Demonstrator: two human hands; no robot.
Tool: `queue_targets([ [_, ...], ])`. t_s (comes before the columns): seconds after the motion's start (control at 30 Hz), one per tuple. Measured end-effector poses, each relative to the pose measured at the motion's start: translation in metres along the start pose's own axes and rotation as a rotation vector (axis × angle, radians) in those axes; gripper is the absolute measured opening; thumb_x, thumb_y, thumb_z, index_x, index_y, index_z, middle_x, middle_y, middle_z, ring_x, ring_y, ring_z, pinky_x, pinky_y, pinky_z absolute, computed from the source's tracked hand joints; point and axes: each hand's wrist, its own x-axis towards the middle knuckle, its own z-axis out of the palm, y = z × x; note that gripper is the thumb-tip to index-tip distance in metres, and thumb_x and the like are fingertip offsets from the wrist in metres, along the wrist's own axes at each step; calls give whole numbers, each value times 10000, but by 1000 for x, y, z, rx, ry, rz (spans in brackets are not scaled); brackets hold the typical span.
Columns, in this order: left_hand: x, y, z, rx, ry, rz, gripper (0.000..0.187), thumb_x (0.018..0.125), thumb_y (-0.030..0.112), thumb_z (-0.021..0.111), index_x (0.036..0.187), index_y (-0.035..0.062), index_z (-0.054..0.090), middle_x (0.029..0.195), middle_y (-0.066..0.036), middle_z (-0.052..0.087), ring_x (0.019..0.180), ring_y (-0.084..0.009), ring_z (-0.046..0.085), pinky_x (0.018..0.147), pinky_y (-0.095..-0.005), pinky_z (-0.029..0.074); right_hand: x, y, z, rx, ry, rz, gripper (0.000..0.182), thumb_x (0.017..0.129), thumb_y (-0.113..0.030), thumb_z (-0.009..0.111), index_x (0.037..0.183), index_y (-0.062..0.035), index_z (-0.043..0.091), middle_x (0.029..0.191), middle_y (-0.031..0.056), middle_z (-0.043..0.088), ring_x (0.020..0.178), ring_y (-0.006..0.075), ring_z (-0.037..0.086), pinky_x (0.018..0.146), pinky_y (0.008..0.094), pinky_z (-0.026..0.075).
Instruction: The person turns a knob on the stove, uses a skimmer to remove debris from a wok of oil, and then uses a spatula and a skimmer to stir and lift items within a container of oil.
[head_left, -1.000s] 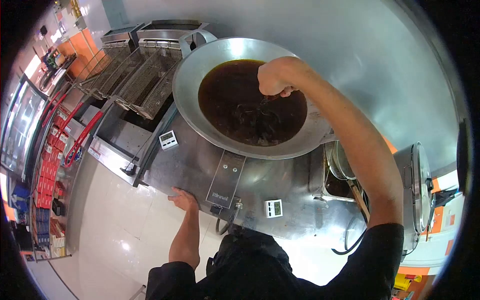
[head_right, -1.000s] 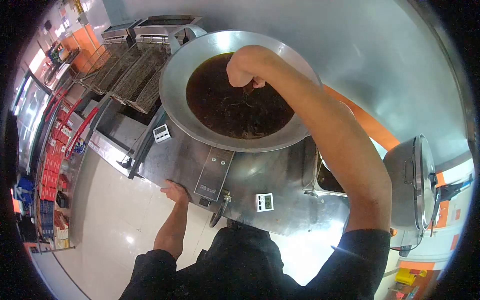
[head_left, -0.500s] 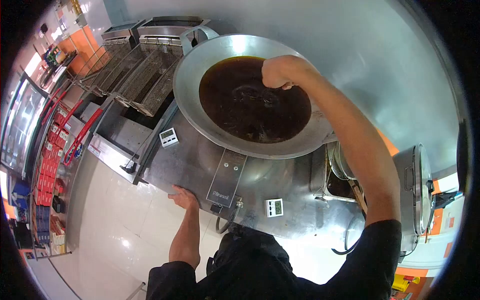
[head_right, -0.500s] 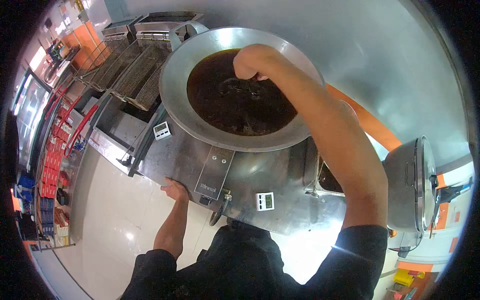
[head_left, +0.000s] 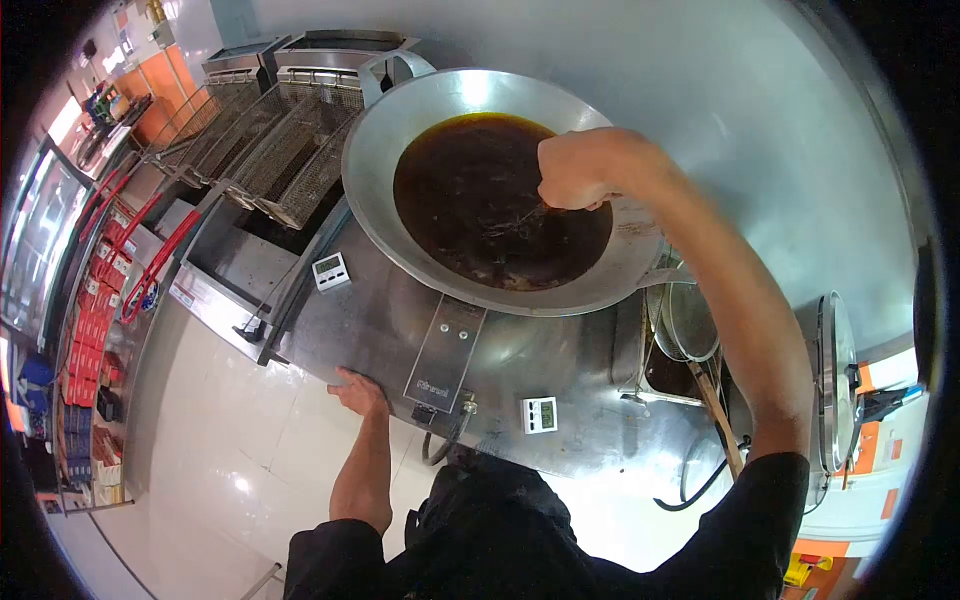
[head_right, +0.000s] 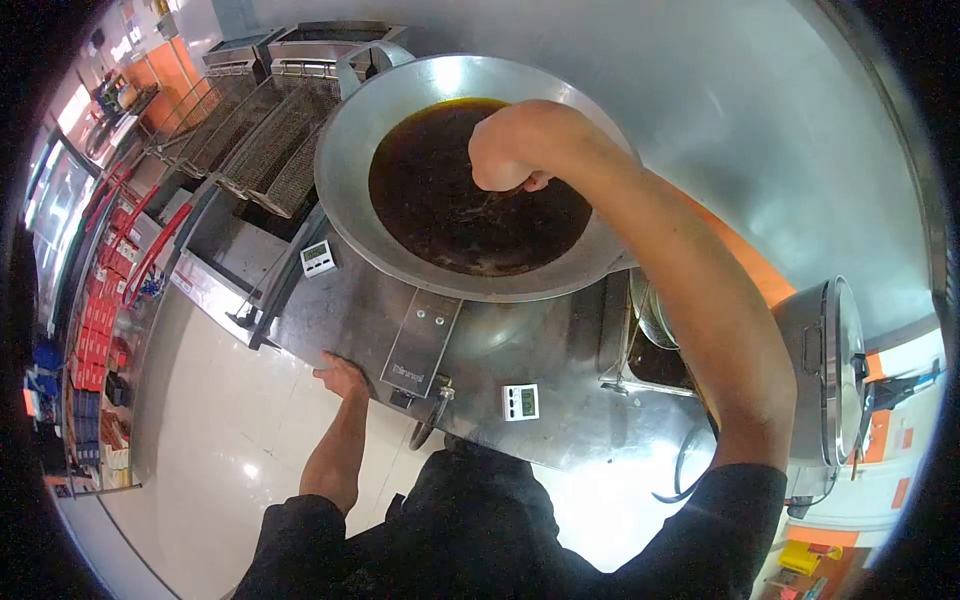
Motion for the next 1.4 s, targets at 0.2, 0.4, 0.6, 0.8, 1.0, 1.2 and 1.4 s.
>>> queue_targets([
  [0.2,-7,12,-4,23,19,-32,731,920,518,376,1307,-91,259,1063,-356,543,969,-479,556,853,-507,447,35,2,17,-40,5,-24,225,751,-60,459,778,74,638,747,175,640,619,252,642,565,361,508],
  [0.4,0,2,1,3,34,-15,714,916,518,384,1299,-76,275,1059,-353,547,973,-479,555,853,-507,440,66,8,24,-36,58,-23,234,760,-56,475,834,83,648,792,197,655,644,263,651,591,373,519],
  [0.6,-8,15,-5,16,14,-45,692,922,504,380,1277,-85,297,1053,-353,549,974,-487,547,855,-515,434,89,21,38,-100,165,-17,278,776,-80,482,936,67,655,931,227,658,828,322,663,756,434,516],
  [0.8,-3,10,-3,27,34,4,665,929,483,385,1247,-96,309,1029,-359,550,956,-493,550,845,-524,437,39,32,20,-29,270,21,271,808,-162,511,924,28,664,909,246,640,893,370,629,798,450,494],
  [1.0,-8,14,-6,12,34,-1,667,929,493,378,1221,-102,313,1001,-372,549,935,-495,556,818,-526,443,-23,52,17,5,348,-6,288,836,-247,570,874,21,669,827,243,642,819,371,637,754,454,497],
  [1.2,-8,13,-4,-6,36,3,654,927,500,382,1183,-101,339,1004,-370,551,923,-492,561,808,-522,445,-80,60,31,-3,394,7,290,826,-248,594,803,33,661,782,249,629,788,405,626,743,467,500],
  [1.4,-2,6,-4,-25,7,-14,671,923,490,394,1217,-110,332,1030,-362,551,947,-489,560,818,-511,457,-93,75,39,41,330,54,214,815,-200,591,834,-8,683,734,207,640,723,361,627,709,431,490],
])
